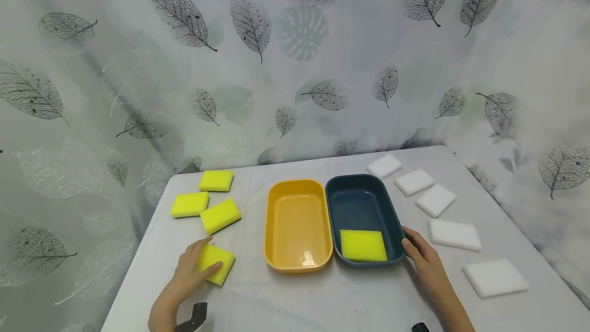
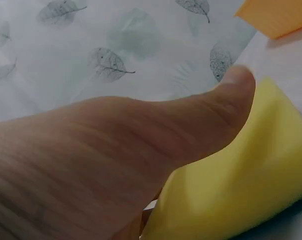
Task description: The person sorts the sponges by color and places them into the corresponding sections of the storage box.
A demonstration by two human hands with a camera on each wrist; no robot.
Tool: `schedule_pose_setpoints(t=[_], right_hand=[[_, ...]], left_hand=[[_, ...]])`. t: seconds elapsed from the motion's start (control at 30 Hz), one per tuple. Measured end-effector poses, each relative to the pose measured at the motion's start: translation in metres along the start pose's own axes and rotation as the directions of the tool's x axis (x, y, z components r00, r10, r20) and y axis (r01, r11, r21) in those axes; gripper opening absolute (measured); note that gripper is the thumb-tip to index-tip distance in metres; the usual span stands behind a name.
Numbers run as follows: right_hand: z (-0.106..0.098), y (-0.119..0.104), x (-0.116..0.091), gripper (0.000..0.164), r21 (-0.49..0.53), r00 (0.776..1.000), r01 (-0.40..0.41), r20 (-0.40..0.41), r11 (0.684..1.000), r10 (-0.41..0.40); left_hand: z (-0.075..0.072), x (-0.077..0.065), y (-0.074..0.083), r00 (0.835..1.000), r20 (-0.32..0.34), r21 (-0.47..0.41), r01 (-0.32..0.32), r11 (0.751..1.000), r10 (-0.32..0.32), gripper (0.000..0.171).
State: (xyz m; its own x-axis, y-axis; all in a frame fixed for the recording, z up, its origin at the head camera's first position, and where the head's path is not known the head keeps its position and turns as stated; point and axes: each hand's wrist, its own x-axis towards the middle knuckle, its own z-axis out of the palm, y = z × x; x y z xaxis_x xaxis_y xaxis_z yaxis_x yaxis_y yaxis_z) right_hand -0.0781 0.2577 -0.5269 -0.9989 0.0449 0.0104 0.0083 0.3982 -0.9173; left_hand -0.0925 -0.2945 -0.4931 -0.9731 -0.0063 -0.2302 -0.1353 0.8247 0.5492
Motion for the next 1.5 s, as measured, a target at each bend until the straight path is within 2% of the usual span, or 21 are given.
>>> schedule_pose_setpoints(t=[0.13,0.23,0.47,0.67,0.83,1.13,1.3,1.5], right_hand=[[0.0,0.001,0.0,0.054,-0.006,1.0,-0.003,0.001,1.0,0.003],[0.001,0.001,0.0,0.053,-0.007,1.0,0.004,-0.003,1.0,-0.004],[0.002,0.002,0.0,0.054,-0.009,1.0,0.014,-0.013,1.0,-0.014],[0.001,0.002,0.0,0.054,0.002,1.0,0.009,-0.013,1.0,-0.009],[0.001,0.003,0.0,0.056,-0.004,1.0,-0.007,-0.006,1.0,0.007],[0.001,0.003,0.0,0.057,-0.012,1.0,-0.019,-0.004,1.0,0.019],[0.001,0.003,0.001,0.057,-0.01,1.0,-0.017,-0.004,1.0,0.017],[0.001,0.003,0.001,0.057,-0.017,1.0,-0.015,-0.004,1.0,0.015]], left_hand=[[-0.003,-0.003,-0.006,0.998,0.048,-0.046,-0.026,0.999,0.028,0.096],[-0.004,-0.005,-0.009,0.996,0.07,-0.045,-0.05,0.998,0.053,0.104],[-0.004,-0.007,-0.014,0.989,0.109,-0.03,-0.096,0.995,0.099,0.104],[-0.003,-0.008,-0.017,0.988,0.129,-0.035,-0.076,0.996,0.08,0.106],[-0.002,-0.008,-0.018,0.989,0.123,-0.051,-0.071,0.996,0.077,0.105],[-0.003,-0.01,-0.015,0.994,0.075,-0.069,-0.077,0.995,0.083,0.095],[-0.003,-0.008,-0.011,0.998,0.046,-0.086,-0.046,0.995,0.05,0.091],[-0.004,-0.009,-0.009,1.0,0.023,-0.158,-0.006,0.987,0.01,0.091]])
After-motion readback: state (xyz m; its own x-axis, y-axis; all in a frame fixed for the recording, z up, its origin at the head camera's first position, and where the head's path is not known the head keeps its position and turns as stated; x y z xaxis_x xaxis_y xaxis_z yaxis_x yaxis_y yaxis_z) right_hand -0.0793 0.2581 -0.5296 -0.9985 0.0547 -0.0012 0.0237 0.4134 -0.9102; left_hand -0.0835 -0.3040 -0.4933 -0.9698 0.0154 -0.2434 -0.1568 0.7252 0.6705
